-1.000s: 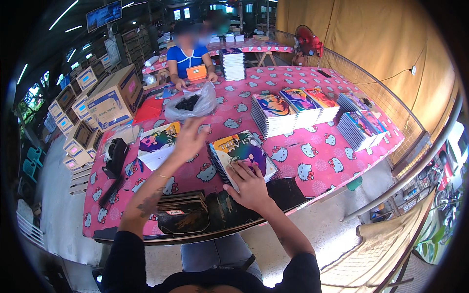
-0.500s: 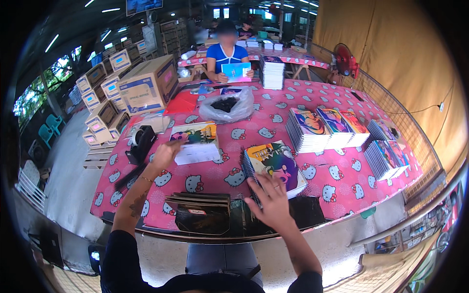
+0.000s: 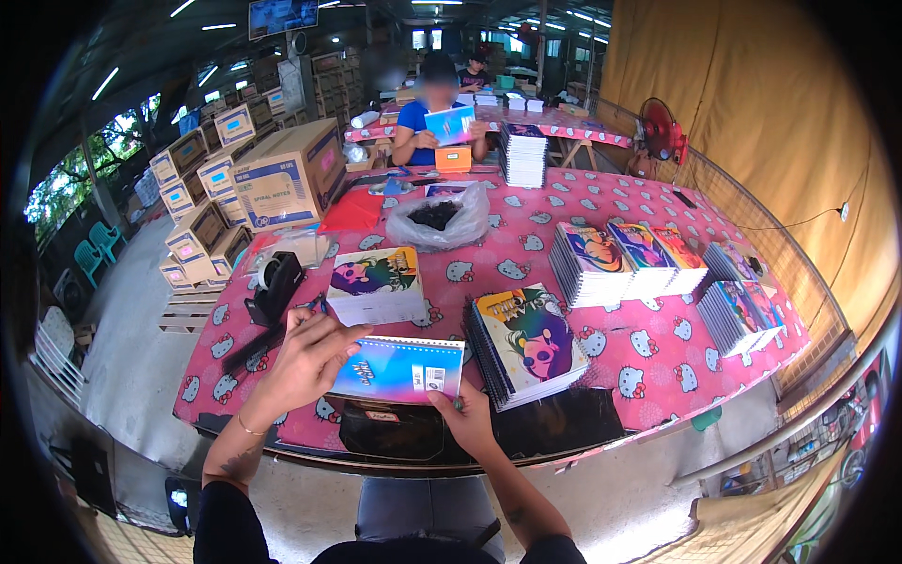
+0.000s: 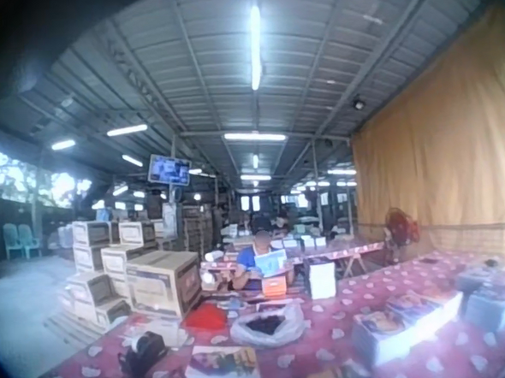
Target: The person picks up spiral notebooks one at a time, aligns the covers, and places them into stacks on a table.
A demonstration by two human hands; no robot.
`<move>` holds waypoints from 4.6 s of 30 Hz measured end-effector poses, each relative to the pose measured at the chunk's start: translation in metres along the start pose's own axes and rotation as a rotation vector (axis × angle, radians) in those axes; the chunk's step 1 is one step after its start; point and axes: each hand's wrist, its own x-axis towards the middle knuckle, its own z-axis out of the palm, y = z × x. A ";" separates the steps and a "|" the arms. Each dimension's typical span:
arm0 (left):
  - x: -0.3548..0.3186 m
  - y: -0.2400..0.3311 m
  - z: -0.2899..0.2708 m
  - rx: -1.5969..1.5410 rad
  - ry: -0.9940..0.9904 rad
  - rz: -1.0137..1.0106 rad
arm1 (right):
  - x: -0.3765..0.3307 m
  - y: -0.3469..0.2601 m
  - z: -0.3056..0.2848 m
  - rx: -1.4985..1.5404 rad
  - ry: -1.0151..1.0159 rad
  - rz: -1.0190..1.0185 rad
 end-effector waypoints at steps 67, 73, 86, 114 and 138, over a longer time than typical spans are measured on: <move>-0.132 0.029 0.071 -0.142 0.226 -0.750 | 0.047 -0.043 0.108 -0.844 -0.300 -0.568; -0.136 0.025 0.067 -0.069 0.306 -0.651 | 0.044 -0.046 0.110 -0.813 -0.282 -0.566; -0.133 0.026 0.062 -0.216 0.273 -0.705 | 0.044 -0.043 0.111 -0.756 -0.260 -0.567; -0.169 0.040 0.124 0.415 -0.058 -0.472 | 0.046 -0.054 0.084 -0.923 -0.457 -0.388; -0.141 0.033 0.116 0.418 -0.052 -0.471 | 0.041 -0.057 0.050 -1.013 -0.517 -0.347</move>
